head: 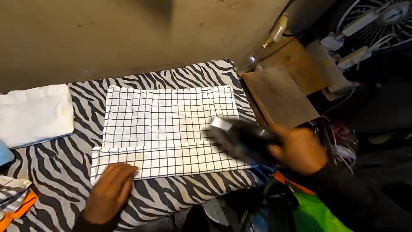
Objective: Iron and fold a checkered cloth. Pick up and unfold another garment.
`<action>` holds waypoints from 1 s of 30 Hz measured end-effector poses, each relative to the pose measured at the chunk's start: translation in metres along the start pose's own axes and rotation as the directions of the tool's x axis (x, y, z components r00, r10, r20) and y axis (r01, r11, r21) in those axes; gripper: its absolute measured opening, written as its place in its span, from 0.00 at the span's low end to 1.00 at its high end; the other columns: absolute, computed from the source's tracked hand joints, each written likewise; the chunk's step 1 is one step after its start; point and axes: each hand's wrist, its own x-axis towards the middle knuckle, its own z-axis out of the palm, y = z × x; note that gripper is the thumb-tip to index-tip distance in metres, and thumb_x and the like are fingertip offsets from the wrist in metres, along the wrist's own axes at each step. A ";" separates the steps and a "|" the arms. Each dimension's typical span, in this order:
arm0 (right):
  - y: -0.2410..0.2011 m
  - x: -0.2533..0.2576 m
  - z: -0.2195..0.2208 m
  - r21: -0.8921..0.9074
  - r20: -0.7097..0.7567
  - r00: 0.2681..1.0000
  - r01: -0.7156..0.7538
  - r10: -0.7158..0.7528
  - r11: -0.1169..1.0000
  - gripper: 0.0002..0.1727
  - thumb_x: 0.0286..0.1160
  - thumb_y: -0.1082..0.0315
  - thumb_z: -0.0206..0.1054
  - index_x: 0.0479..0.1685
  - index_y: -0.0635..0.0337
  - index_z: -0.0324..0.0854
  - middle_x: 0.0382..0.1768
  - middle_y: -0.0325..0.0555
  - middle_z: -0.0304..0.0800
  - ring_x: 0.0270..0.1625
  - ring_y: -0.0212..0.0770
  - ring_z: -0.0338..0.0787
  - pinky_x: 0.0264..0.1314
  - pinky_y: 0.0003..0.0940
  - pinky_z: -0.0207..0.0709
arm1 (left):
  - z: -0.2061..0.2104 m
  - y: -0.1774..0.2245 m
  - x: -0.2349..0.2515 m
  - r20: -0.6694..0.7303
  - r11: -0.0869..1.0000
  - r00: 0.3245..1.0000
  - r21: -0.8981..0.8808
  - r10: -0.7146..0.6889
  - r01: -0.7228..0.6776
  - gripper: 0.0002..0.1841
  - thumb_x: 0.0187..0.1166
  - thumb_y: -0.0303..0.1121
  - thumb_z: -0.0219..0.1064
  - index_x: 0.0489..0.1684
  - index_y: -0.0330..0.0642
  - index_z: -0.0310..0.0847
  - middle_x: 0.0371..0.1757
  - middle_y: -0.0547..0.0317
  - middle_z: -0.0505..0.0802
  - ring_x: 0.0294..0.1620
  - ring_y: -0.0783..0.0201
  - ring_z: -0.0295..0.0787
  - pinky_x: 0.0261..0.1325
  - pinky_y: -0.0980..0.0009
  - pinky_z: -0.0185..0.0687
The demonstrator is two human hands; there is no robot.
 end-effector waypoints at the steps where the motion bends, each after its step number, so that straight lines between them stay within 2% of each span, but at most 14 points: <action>1: -0.023 -0.010 0.015 -0.007 0.042 0.990 0.137 -0.137 0.991 0.14 0.53 0.75 0.79 0.41 0.66 0.89 0.24 0.63 0.89 0.28 0.70 0.91 0.27 0.70 0.80 | 0.015 0.002 0.009 0.037 0.997 0.998 -0.048 0.054 -0.052 0.16 0.86 0.34 0.54 0.45 0.38 0.90 0.45 0.47 0.95 0.55 0.51 0.91 0.63 0.60 0.84; 3: -0.042 -0.019 0.054 -0.056 0.008 0.930 0.368 -0.368 0.928 0.09 0.49 0.74 0.79 0.30 0.59 0.87 0.19 0.53 0.87 0.22 0.58 0.91 0.20 0.57 0.82 | 0.042 -0.001 0.024 0.121 0.993 0.988 -0.083 0.097 -0.087 0.17 0.88 0.38 0.54 0.54 0.41 0.90 0.54 0.48 0.94 0.63 0.50 0.89 0.70 0.56 0.82; 4: -0.040 -0.015 0.065 -0.068 -0.018 0.924 0.379 -0.381 0.923 0.08 0.50 0.74 0.78 0.29 0.59 0.86 0.18 0.53 0.86 0.21 0.58 0.90 0.19 0.56 0.81 | 0.050 -0.005 0.029 0.170 0.995 0.982 -0.061 0.083 -0.074 0.19 0.88 0.40 0.54 0.59 0.42 0.89 0.60 0.46 0.92 0.68 0.46 0.87 0.73 0.51 0.80; 6: -0.027 0.004 0.060 -0.055 0.015 0.980 0.201 -0.200 0.978 0.11 0.54 0.75 0.78 0.38 0.62 0.89 0.24 0.61 0.90 0.27 0.68 0.92 0.25 0.68 0.81 | 0.055 -0.014 0.031 0.258 1.000 0.966 -0.008 0.015 -0.014 0.24 0.85 0.47 0.54 0.70 0.43 0.84 0.72 0.41 0.86 0.77 0.37 0.80 0.75 0.39 0.75; 8: -0.002 0.020 0.053 -0.091 0.041 0.994 0.102 -0.099 0.991 0.11 0.60 0.72 0.77 0.41 0.64 0.88 0.26 0.65 0.90 0.29 0.73 0.91 0.27 0.72 0.78 | 0.050 -0.019 0.029 0.288 0.999 0.957 0.026 -0.029 0.023 0.28 0.82 0.53 0.58 0.72 0.44 0.83 0.74 0.42 0.85 0.76 0.36 0.80 0.69 0.34 0.74; 12: 0.028 0.019 0.054 -0.108 0.024 0.910 0.415 -0.415 0.904 0.11 0.46 0.69 0.79 0.28 0.61 0.85 0.17 0.55 0.84 0.21 0.62 0.90 0.18 0.61 0.78 | 0.042 -0.024 0.048 0.284 0.997 0.957 0.070 -0.056 0.037 0.33 0.75 0.60 0.61 0.73 0.46 0.81 0.65 0.47 0.90 0.65 0.38 0.86 0.57 0.31 0.73; 14: 0.024 0.019 0.052 -0.102 0.041 0.941 0.338 -0.336 0.936 0.11 0.50 0.71 0.79 0.32 0.63 0.87 0.19 0.58 0.87 0.24 0.65 0.91 0.22 0.64 0.79 | 0.041 -0.025 0.061 0.322 0.995 0.943 0.065 -0.087 0.070 0.32 0.77 0.57 0.62 0.70 0.41 0.82 0.57 0.45 0.92 0.59 0.36 0.87 0.57 0.30 0.72; 17: 0.015 0.030 0.046 -0.114 0.076 0.987 0.152 -0.144 0.982 0.09 0.60 0.69 0.77 0.36 0.65 0.88 0.24 0.64 0.89 0.30 0.71 0.92 0.28 0.70 0.78 | 0.041 -0.029 0.083 0.398 0.995 0.912 0.020 -0.099 0.099 0.24 0.78 0.50 0.65 0.55 0.36 0.87 0.41 0.44 0.92 0.47 0.37 0.88 0.54 0.33 0.72; 18: 0.013 0.033 0.046 -0.124 0.087 0.984 0.167 -0.157 0.978 0.09 0.62 0.68 0.76 0.36 0.65 0.88 0.23 0.63 0.89 0.30 0.70 0.92 0.28 0.69 0.78 | 0.043 -0.030 0.089 0.440 0.992 0.892 -0.016 -0.108 0.128 0.21 0.79 0.47 0.66 0.52 0.35 0.88 0.38 0.45 0.92 0.45 0.39 0.88 0.53 0.34 0.72; 21: 0.005 0.038 0.052 -0.131 0.078 0.952 0.306 -0.298 0.943 0.09 0.58 0.66 0.76 0.32 0.62 0.87 0.20 0.57 0.87 0.26 0.64 0.91 0.23 0.63 0.77 | 0.045 -0.034 0.105 0.558 0.961 0.818 -0.124 -0.137 0.246 0.15 0.80 0.41 0.69 0.48 0.36 0.89 0.31 0.50 0.89 0.40 0.46 0.85 0.53 0.40 0.73; 23: -0.005 0.040 0.053 -0.116 0.106 0.945 0.321 -0.310 0.940 0.10 0.59 0.65 0.76 0.32 0.63 0.86 0.21 0.58 0.87 0.27 0.65 0.92 0.25 0.63 0.78 | 0.045 -0.033 0.113 0.624 0.943 0.768 -0.151 -0.143 0.298 0.12 0.80 0.39 0.70 0.44 0.38 0.90 0.31 0.51 0.88 0.40 0.49 0.83 0.52 0.44 0.72; 25: -0.012 0.039 0.055 -0.090 0.132 0.932 0.352 -0.339 0.932 0.11 0.58 0.65 0.77 0.34 0.63 0.85 0.21 0.60 0.87 0.26 0.67 0.91 0.25 0.65 0.78 | 0.045 -0.032 0.119 0.669 0.940 0.733 -0.157 -0.125 0.303 0.11 0.80 0.38 0.71 0.42 0.37 0.91 0.35 0.49 0.89 0.43 0.48 0.84 0.54 0.43 0.72; 28: -0.037 0.015 0.062 -0.056 0.128 0.918 0.385 -0.376 0.921 0.14 0.48 0.68 0.82 0.33 0.62 0.86 0.19 0.57 0.87 0.24 0.64 0.91 0.23 0.64 0.79 | 0.043 -0.032 0.119 0.667 0.950 0.738 -0.152 -0.105 0.272 0.12 0.82 0.36 0.67 0.40 0.35 0.90 0.38 0.46 0.91 0.47 0.45 0.87 0.55 0.41 0.74; 30: -0.050 -0.010 0.069 -0.071 0.060 0.944 0.330 -0.326 0.941 0.15 0.40 0.70 0.84 0.29 0.60 0.86 0.17 0.54 0.86 0.20 0.60 0.90 0.18 0.59 0.79 | 0.045 -0.032 0.117 0.650 0.958 0.754 -0.143 -0.098 0.248 0.13 0.82 0.38 0.66 0.41 0.35 0.90 0.38 0.45 0.91 0.46 0.44 0.87 0.55 0.40 0.74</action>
